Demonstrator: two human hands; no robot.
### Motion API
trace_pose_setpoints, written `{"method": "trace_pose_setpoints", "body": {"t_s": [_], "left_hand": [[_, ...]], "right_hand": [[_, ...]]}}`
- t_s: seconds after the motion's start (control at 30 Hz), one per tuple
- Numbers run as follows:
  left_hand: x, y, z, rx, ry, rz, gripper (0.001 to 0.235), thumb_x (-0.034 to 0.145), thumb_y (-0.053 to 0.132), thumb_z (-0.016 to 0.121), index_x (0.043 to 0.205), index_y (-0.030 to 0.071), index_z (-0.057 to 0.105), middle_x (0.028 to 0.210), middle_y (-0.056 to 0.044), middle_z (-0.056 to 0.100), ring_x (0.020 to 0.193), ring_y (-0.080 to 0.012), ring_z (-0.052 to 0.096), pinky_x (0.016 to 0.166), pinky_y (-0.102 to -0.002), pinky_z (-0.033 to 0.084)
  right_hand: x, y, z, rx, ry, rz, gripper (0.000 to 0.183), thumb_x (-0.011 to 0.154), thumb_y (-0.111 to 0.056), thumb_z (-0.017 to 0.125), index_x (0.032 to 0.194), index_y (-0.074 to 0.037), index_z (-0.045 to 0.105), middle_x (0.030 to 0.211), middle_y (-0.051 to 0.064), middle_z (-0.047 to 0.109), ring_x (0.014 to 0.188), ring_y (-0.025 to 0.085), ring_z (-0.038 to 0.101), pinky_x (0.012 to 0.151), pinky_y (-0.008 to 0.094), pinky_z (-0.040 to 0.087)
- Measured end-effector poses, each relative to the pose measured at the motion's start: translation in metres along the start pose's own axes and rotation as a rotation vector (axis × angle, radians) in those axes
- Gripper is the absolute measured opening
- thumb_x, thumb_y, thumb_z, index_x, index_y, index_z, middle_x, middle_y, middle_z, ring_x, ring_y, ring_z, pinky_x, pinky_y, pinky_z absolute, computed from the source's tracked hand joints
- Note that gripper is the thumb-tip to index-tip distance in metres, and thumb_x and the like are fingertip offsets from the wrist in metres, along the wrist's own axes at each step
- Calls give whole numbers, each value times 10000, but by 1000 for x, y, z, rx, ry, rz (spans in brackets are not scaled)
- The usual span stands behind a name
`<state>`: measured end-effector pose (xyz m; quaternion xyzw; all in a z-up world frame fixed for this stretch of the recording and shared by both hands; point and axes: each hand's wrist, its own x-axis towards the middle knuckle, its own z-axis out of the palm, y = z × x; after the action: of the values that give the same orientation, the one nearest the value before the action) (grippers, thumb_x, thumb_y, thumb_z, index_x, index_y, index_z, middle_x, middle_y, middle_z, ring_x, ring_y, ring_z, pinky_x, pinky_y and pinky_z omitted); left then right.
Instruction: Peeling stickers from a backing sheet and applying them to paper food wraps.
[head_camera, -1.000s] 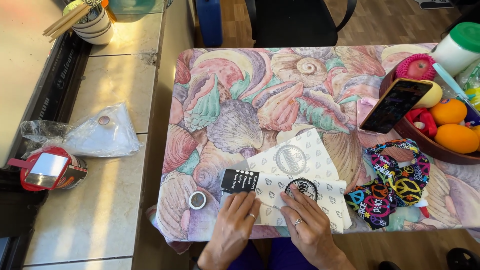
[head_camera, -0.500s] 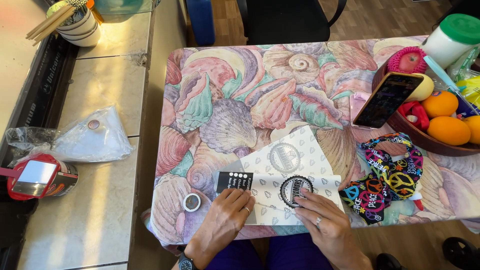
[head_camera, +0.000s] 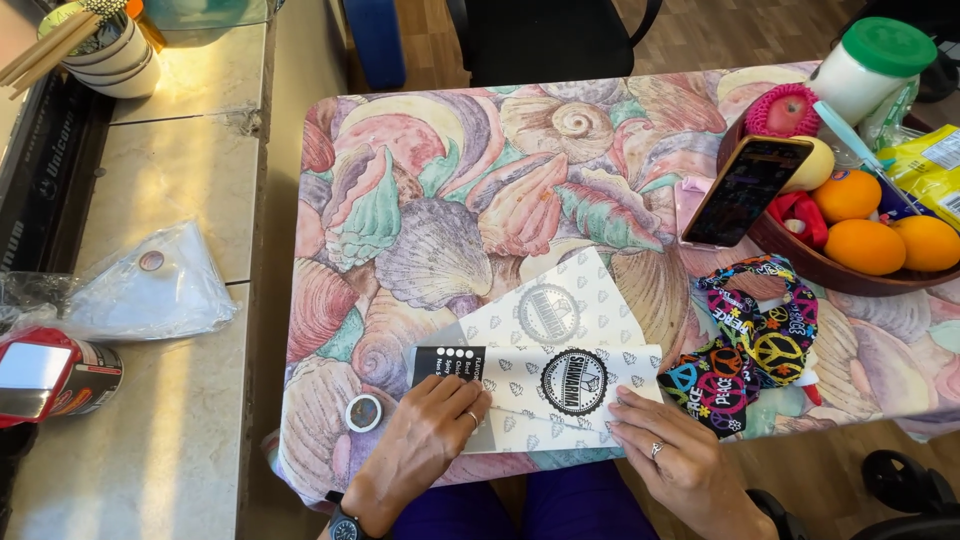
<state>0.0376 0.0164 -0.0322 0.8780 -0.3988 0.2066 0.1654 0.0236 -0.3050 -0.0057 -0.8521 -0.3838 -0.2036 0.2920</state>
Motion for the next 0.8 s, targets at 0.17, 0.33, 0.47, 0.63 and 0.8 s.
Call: {"method": "trace_pose_setpoints", "body": {"t_s": [0.17,0.33,0.47,0.63,0.8], "left_hand": [[5,1,-5,56,-22,3,122,948,-54,660,1066,-25,651,974,-117,634,814,-258,596,657,-362,487],[10,8,-6,150,-78,-12,249,908,-67,654,1132,33,610,959,-79,615,755,-208,574,614,-339,489],[15,17,-5,210,-25,-23,128,910,-85,630,990,15,630,843,-69,571,682,-205,534,583,-327,470],[22,31,-3,74,56,-39,121,934,-101,625,849,-29,674,1003,-169,628,974,-323,605,944,-451,509],[20,48,13,166,51,-135,218,867,-88,672,1038,35,614,934,-135,655,820,-257,634,816,-399,558]], "right_hand": [[0,-4,7,-91,49,-56,145,827,7,781,963,38,741,1062,171,757,1045,311,764,931,381,653],[1,-8,9,-120,76,-40,144,828,14,783,964,24,739,1043,153,767,1030,288,771,909,349,655],[-1,-6,12,-130,96,-65,106,834,14,772,934,30,739,1028,158,765,1015,294,774,870,331,662],[-5,-7,14,-125,83,-35,113,828,-13,781,934,12,751,1043,145,764,1024,284,771,870,319,657],[-15,-6,9,-242,-44,31,281,931,-67,656,1174,-179,740,1148,46,731,1144,227,725,914,347,603]]}}
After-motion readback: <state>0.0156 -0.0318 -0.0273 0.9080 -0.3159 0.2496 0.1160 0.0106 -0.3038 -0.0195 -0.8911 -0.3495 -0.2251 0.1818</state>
